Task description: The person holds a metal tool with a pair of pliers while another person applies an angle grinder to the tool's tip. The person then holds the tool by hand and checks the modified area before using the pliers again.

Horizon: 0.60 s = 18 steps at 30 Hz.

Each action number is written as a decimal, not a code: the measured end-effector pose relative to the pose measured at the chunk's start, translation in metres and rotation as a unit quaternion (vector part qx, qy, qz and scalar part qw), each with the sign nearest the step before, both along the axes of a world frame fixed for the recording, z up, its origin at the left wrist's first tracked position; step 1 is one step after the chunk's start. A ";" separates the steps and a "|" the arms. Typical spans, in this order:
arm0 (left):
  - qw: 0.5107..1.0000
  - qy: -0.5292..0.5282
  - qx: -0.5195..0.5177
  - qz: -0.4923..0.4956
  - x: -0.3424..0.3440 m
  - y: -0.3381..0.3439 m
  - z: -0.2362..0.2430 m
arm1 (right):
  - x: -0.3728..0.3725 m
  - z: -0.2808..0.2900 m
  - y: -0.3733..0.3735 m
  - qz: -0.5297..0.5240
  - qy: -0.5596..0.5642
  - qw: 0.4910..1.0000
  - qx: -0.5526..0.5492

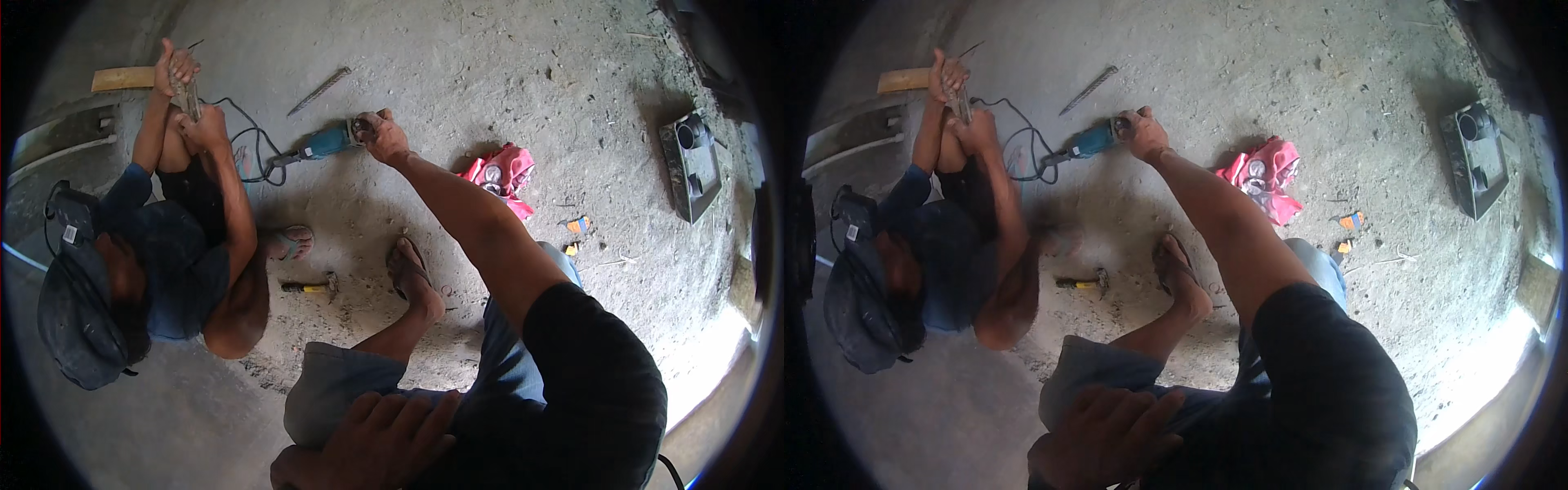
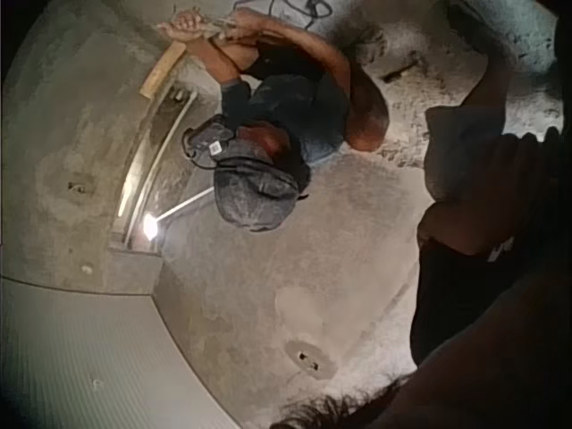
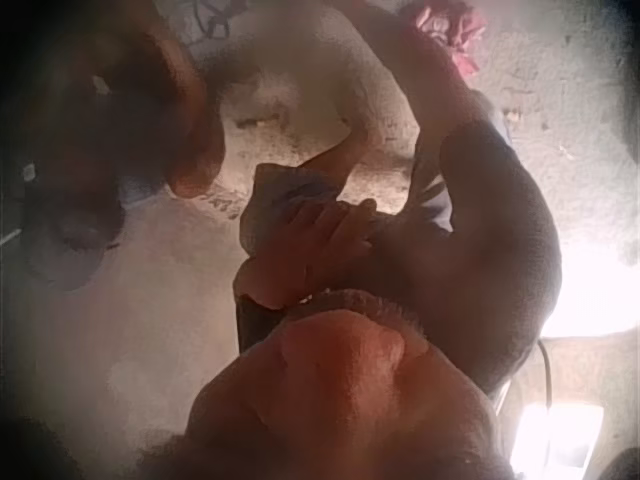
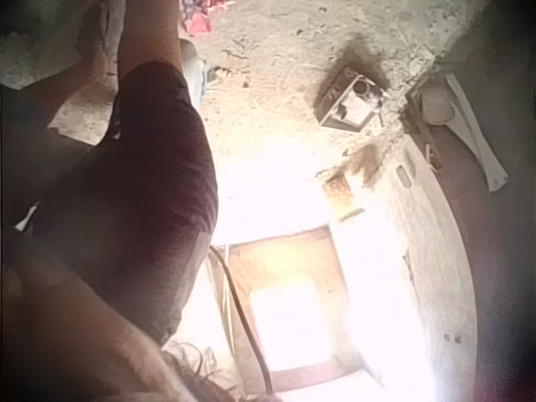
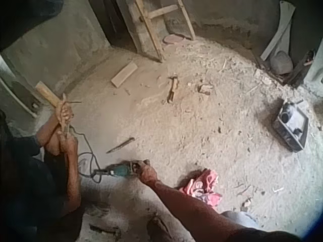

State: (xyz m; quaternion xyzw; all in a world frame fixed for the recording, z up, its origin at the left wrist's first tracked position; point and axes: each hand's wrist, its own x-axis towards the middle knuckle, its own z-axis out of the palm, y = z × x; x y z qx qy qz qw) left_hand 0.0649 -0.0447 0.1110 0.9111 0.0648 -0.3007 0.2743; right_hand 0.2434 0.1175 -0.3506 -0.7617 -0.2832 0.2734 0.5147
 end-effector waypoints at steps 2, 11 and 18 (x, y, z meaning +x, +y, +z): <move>1.000 -0.008 -0.012 0.009 -0.005 0.001 -0.002 | -0.005 0.007 0.003 0.008 0.003 1.000 0.006; 0.998 -0.058 0.014 0.011 0.002 0.002 0.001 | 0.007 -0.007 0.005 0.030 -0.065 0.997 0.028; 0.996 -0.086 -0.003 0.014 -0.016 0.003 -0.003 | -0.005 0.022 0.006 0.017 -0.050 0.998 -0.023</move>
